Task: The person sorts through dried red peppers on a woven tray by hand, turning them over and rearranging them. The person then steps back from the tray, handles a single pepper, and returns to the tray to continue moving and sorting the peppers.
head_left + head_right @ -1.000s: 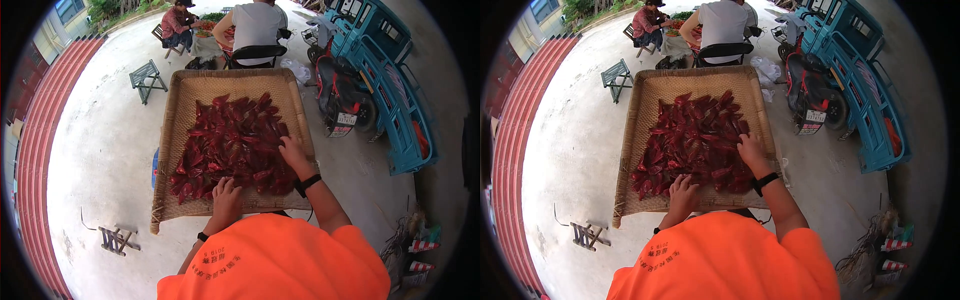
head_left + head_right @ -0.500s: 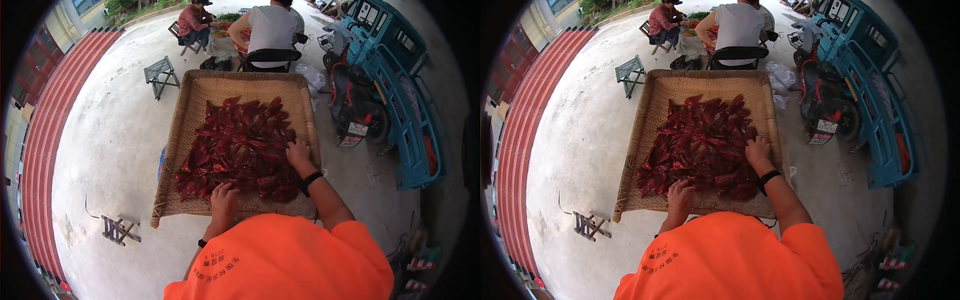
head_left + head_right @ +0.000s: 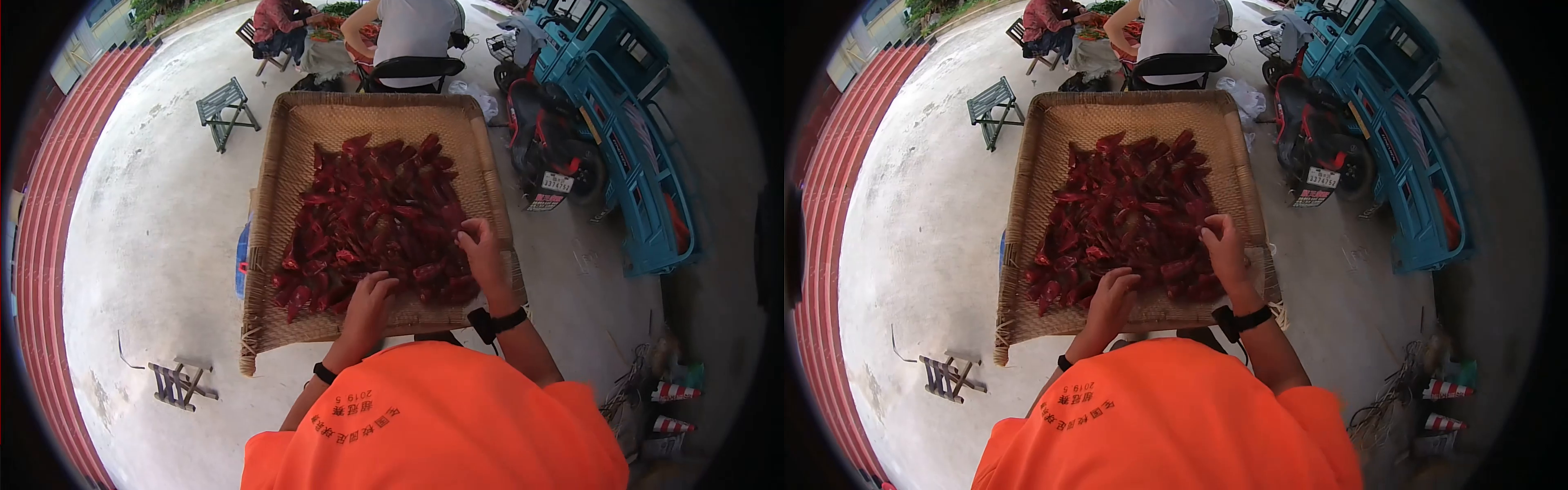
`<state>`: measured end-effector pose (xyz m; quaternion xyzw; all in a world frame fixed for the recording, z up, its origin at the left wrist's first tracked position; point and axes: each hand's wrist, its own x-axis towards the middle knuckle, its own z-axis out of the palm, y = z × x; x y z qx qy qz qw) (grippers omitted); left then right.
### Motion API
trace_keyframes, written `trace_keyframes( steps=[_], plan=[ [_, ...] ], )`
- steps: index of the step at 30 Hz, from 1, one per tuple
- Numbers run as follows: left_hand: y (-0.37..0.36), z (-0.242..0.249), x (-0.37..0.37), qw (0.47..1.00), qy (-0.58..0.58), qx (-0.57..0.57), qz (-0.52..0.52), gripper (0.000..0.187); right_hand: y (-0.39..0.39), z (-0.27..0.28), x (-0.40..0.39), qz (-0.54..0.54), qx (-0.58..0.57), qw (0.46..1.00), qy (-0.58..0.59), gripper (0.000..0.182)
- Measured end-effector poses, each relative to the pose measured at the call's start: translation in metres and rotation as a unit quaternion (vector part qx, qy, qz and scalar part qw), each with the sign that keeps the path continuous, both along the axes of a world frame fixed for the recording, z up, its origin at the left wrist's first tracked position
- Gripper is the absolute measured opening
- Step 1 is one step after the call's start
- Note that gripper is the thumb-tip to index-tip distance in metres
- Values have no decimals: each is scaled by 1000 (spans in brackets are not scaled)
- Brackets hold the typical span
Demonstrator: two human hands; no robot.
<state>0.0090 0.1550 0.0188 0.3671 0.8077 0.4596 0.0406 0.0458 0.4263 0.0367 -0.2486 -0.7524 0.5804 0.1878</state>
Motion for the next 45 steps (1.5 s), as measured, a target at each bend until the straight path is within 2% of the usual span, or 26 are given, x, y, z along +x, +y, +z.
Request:
trace_keyframes(
  steps=[3, 6, 7, 9, 12, 15, 18, 21, 24, 28, 33, 35, 38, 39, 45],
  plan=[
    [16, 21, -3, 997, -22, 69, 3, 46, -46, 21, 25, 42, -159, 986, -27, 26],
    [22, 31, -11, 993, 112, 45, -10, 54, -72, 24, 42, 153, -229, 959, -60, 26],
    [20, 23, -11, 995, 82, 31, -53, 54, -82, 26, 45, 155, -248, 954, -59, 26],
    [15, 9, -15, 990, 25, 6, -139, 54, -85, 23, 54, 174, -237, 953, -77, 24],
    [1, 17, -9, 971, -102, -94, -193, 56, -81, 16, 67, 172, -225, 953, -112, 19],
    [-6, 22, 3, 954, -181, -97, -218, 48, -78, 8, 77, 162, -211, 953, -144, 17],
    [-6, 10, 11, 964, -158, -16, -213, 40, -75, 3, 84, 182, -215, 945, -167, 18],
    [-6, 17, 11, 965, -163, -2, -207, 34, -63, 6, 92, 198, -203, 942, -179, 19],
    [-4, 12, 18, 982, -128, -32, -133, 34, -32, 6, 99, 167, -161, 957, -176, 19],
    [0, 2, 23, 988, -140, -64, -7, 40, 16, -10, 117, 119, -124, 967, -187, 20],
    [21, -12, 38, 986, -63, -124, 96, 49, 52, -29, 129, 113, 16, 977, -181, 24],
    [31, -14, 49, 972, -74, -188, 120, 50, 63, -32, 128, 99, 69, 979, -162, 24],
    [34, -21, 62, 967, -23, -214, 140, 53, 70, -22, 117, 89, 252, 957, -111, 26],
    [34, -22, 66, 967, 6, -211, 143, 53, 72, -23, 111, 88, 275, 949, -126, 29],
    [37, -15, 83, 965, -18, -159, 207, 45, 76, -36, 76, 95, 391, 887, -229, 46]
  ],
)
